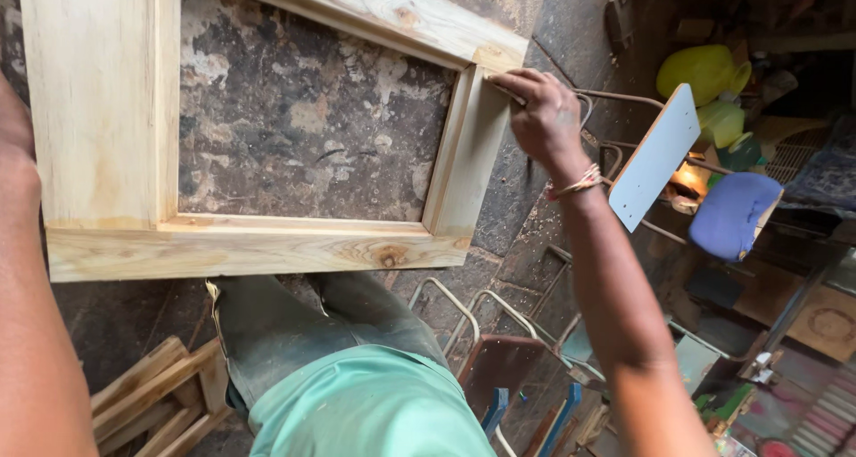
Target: The person sands a rectangular wooden frame using a sanding block, focusing on the edges and corners. They repeatedly flip the frame over to sand different sides and occasionally use their fingers to feel the surface texture.
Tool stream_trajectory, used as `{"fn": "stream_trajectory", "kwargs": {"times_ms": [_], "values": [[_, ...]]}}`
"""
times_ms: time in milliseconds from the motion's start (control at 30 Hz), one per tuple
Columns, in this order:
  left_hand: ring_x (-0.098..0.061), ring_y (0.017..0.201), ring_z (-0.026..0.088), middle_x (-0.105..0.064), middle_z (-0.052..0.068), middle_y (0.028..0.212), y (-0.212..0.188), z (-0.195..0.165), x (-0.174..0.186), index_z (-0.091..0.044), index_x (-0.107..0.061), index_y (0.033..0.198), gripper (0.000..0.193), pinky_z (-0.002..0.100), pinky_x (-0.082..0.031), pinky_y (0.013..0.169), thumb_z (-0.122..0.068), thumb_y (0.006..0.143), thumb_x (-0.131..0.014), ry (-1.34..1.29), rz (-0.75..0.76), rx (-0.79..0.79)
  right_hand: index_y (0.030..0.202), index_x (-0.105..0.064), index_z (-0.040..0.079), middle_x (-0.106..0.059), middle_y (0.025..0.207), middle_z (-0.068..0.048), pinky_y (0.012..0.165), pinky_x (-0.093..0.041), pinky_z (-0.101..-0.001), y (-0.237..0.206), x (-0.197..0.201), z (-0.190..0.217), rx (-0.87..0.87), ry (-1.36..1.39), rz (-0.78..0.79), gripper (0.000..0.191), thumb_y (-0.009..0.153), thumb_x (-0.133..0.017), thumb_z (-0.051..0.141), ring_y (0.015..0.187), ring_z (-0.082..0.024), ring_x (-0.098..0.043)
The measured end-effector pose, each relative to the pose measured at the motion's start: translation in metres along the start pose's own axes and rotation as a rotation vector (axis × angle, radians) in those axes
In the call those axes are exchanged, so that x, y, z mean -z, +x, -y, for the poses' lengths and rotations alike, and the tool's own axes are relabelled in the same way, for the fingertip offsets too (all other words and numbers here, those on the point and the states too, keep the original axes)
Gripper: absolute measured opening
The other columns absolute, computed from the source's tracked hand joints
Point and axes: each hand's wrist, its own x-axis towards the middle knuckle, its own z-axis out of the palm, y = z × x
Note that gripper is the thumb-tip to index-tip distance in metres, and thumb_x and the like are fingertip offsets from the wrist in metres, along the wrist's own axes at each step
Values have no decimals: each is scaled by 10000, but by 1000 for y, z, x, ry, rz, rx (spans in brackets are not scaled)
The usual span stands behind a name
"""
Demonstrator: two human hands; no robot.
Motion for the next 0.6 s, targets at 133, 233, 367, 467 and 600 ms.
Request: {"fn": "stream_trajectory", "kwargs": {"times_ms": [133, 233, 367, 467, 600], "values": [[-700, 1045, 244, -679, 185, 1183, -3, 2, 2, -17, -577, 1247, 899, 421, -553, 851, -854, 980, -386, -15, 14, -2, 1206, -773, 183, -754, 1210, -40, 809, -567, -301, -3, -4, 4, 75, -8, -135, 260, 1046, -617, 49, 1017, -179, -690], [-700, 1061, 243, -678, 186, 1202, -2, 4, 3, -15, -569, 1269, 900, 417, -552, 864, -846, 980, -383, -22, 15, -3, 1151, -785, 173, -762, 1155, -48, 694, -559, -280, -5, -14, 4, 102, -20, -107, 273, 1018, -599, 23, 958, -172, -701], [-699, 1081, 242, -677, 187, 1227, 1, 2, -1, -11, -559, 1297, 902, 412, -551, 882, -836, 979, -380, -33, 31, -18, 1146, -786, 169, -766, 1145, -63, 736, -572, -278, -8, -19, -1, 68, 26, -167, 291, 1005, -588, 8, 957, -189, -711], [-698, 1096, 241, -675, 188, 1246, 4, -1, 0, -8, -552, 1319, 905, 408, -550, 895, -829, 979, -378, -31, 36, -21, 1157, -776, 159, -769, 1151, -73, 768, -578, -289, -10, -18, -2, 102, 20, -168, 298, 963, -612, 1, 962, -202, -716], [-697, 1117, 240, -674, 189, 1271, 5, -6, -1, -5, -541, 1347, 909, 403, -548, 913, -818, 978, -375, -32, 40, -26, 1163, -775, 142, -760, 1155, -98, 787, -577, -309, -13, -18, 4, 73, 29, -220, 224, 1028, -633, 33, 976, -207, -712]]}}
